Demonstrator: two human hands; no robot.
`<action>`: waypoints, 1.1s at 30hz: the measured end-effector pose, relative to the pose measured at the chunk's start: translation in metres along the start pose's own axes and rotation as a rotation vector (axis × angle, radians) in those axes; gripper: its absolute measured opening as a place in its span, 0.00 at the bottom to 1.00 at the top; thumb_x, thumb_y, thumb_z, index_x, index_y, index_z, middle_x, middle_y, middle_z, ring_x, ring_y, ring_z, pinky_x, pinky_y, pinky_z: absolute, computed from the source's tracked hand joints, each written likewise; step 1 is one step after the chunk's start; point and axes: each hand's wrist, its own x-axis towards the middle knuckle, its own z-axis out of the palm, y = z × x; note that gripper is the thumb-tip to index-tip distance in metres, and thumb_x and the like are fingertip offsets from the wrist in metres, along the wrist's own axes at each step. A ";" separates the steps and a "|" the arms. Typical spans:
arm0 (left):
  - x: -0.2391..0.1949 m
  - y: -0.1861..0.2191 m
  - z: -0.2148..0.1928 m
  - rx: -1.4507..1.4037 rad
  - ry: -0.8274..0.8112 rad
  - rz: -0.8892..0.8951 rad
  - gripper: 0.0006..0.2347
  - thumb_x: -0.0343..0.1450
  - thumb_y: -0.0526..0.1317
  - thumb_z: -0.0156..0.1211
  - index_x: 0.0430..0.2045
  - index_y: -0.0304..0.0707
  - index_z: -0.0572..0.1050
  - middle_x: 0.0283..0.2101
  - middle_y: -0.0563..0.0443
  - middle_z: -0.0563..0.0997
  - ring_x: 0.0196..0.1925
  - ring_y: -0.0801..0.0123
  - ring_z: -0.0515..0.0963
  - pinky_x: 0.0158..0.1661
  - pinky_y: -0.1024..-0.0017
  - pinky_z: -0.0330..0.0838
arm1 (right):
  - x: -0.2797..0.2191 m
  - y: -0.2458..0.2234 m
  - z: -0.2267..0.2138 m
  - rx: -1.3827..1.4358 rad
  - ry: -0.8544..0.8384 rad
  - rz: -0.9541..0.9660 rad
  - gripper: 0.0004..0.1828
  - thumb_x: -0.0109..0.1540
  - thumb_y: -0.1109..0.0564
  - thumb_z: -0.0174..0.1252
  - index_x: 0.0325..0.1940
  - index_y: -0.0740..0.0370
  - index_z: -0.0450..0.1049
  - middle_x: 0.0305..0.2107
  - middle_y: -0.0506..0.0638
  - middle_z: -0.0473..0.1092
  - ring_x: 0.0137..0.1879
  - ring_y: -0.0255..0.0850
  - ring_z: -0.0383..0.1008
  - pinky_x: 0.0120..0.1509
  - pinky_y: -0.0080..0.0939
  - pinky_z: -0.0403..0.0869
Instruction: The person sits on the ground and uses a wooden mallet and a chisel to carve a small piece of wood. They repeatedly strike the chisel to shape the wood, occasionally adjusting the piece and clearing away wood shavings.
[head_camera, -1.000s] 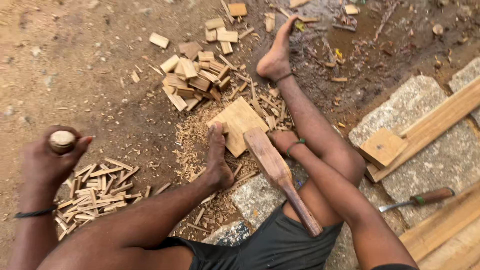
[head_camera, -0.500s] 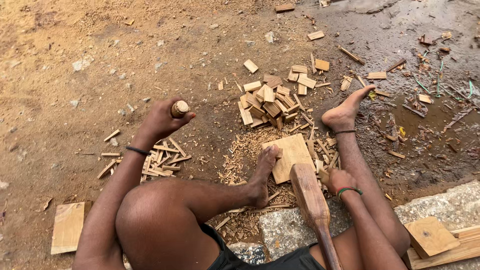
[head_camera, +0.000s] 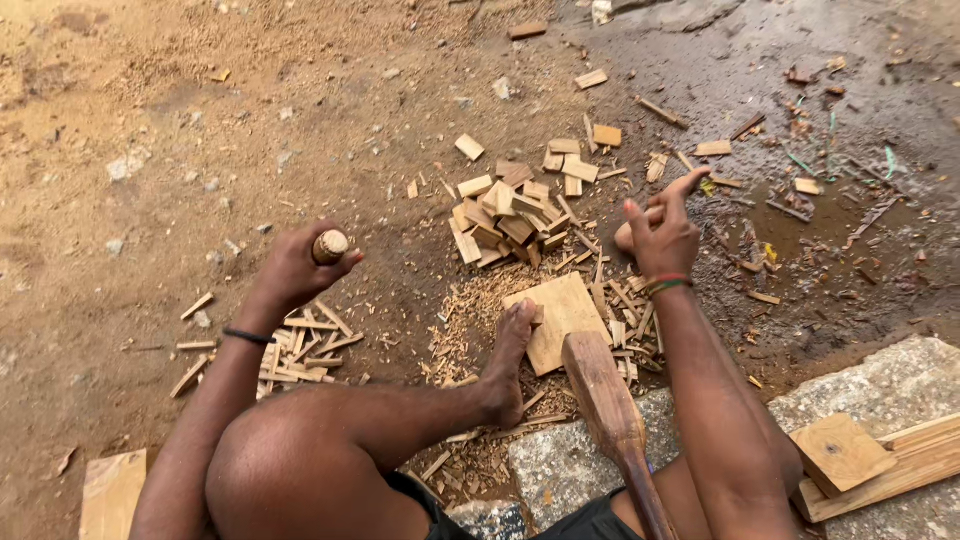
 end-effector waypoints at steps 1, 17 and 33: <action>0.002 0.001 -0.001 0.026 0.004 0.002 0.18 0.67 0.52 0.70 0.41 0.38 0.79 0.35 0.42 0.84 0.37 0.62 0.86 0.39 0.64 0.84 | -0.008 0.003 -0.002 0.002 -0.003 0.007 0.31 0.67 0.45 0.59 0.69 0.62 0.61 0.31 0.51 0.72 0.32 0.40 0.77 0.33 0.40 0.81; -0.009 0.005 -0.003 -0.055 -0.029 -0.012 0.17 0.68 0.49 0.70 0.43 0.36 0.78 0.38 0.42 0.84 0.40 0.63 0.85 0.41 0.65 0.83 | -0.107 0.115 0.147 -0.353 -0.743 -0.393 0.33 0.55 0.49 0.68 0.66 0.47 0.72 0.51 0.53 0.76 0.54 0.49 0.78 0.58 0.49 0.76; -0.008 0.005 -0.011 -0.015 -0.044 0.006 0.14 0.69 0.45 0.71 0.38 0.35 0.77 0.35 0.42 0.85 0.36 0.64 0.86 0.38 0.67 0.85 | -0.094 0.087 0.138 -0.223 -0.834 -0.357 0.33 0.55 0.52 0.70 0.65 0.46 0.71 0.44 0.54 0.79 0.49 0.51 0.79 0.55 0.49 0.77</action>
